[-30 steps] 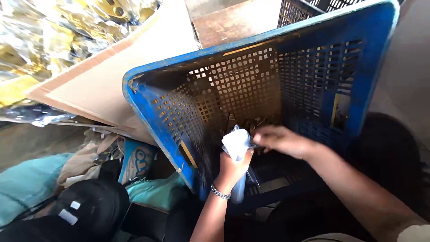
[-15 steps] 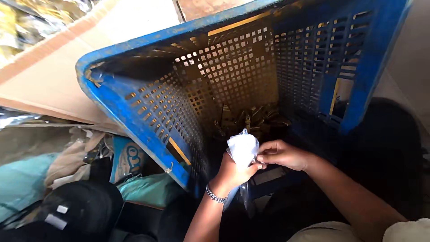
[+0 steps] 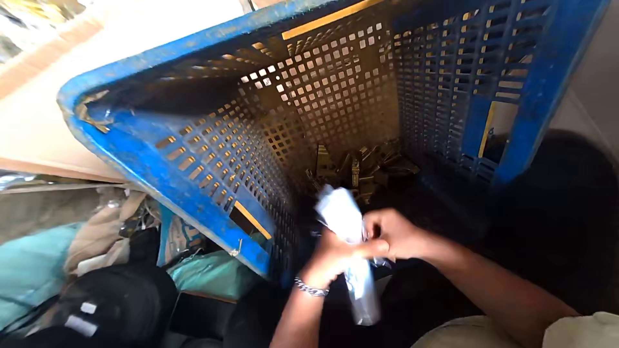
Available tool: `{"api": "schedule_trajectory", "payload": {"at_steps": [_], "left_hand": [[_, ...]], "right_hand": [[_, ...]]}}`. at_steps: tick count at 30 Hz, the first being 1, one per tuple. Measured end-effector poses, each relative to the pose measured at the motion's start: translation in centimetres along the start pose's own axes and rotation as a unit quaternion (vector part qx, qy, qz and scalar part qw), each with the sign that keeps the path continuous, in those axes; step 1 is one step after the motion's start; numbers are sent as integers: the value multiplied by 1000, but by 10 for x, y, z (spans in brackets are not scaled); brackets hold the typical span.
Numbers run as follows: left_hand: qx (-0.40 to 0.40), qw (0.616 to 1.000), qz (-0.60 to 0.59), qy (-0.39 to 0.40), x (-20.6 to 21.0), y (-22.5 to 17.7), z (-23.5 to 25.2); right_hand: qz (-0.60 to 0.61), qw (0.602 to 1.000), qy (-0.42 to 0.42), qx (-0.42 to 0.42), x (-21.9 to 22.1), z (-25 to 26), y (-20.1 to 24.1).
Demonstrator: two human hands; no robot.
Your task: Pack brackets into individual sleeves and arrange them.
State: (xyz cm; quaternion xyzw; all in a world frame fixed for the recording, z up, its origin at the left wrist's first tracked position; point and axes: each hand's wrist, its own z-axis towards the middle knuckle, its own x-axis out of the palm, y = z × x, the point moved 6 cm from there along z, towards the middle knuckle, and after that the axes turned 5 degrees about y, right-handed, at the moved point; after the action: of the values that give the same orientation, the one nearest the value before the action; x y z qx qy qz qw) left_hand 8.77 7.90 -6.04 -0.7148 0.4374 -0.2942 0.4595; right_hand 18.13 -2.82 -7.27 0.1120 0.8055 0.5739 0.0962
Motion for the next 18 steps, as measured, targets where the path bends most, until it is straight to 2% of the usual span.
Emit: {"api": "schedule_trajectory", "payload": {"at_steps": [2, 4, 5, 7, 8, 10, 12, 14, 15, 16, 18], "left_hand": [[-18, 998, -37, 54, 14, 5, -1], [32, 998, 46, 43, 6, 2, 6], [72, 990, 125, 2, -3, 0, 9], [156, 938, 292, -106, -22, -6, 12], [191, 912, 331, -148, -30, -10, 13], [227, 899, 309, -211, -45, -17, 16], [232, 920, 218, -228, -53, -23, 19], [232, 926, 177, -238, -52, -25, 19], [230, 925, 177, -245, -53, -27, 19], [230, 923, 182, -249, -53, -27, 19], [236, 921, 184, -249, -53, -24, 20]], "right_hand": [[-94, 989, 116, 21, 2, 1, 11], [-96, 982, 158, 44, -14, 8, 11], [-87, 986, 132, 48, -29, 14, 9], [-103, 992, 30, 61, -68, 32, -10], [-140, 987, -20, 78, -88, 44, -28], [-267, 946, -93, 155, -121, 68, -74], [-382, 889, -80, 239, -134, 88, -115], [-413, 884, -82, 204, -135, 94, -136], [-394, 899, -107, 159, -134, 94, -131], [-342, 922, -144, 108, -131, 88, -118], [-158, 963, -217, 26, -125, 63, -82]]}}
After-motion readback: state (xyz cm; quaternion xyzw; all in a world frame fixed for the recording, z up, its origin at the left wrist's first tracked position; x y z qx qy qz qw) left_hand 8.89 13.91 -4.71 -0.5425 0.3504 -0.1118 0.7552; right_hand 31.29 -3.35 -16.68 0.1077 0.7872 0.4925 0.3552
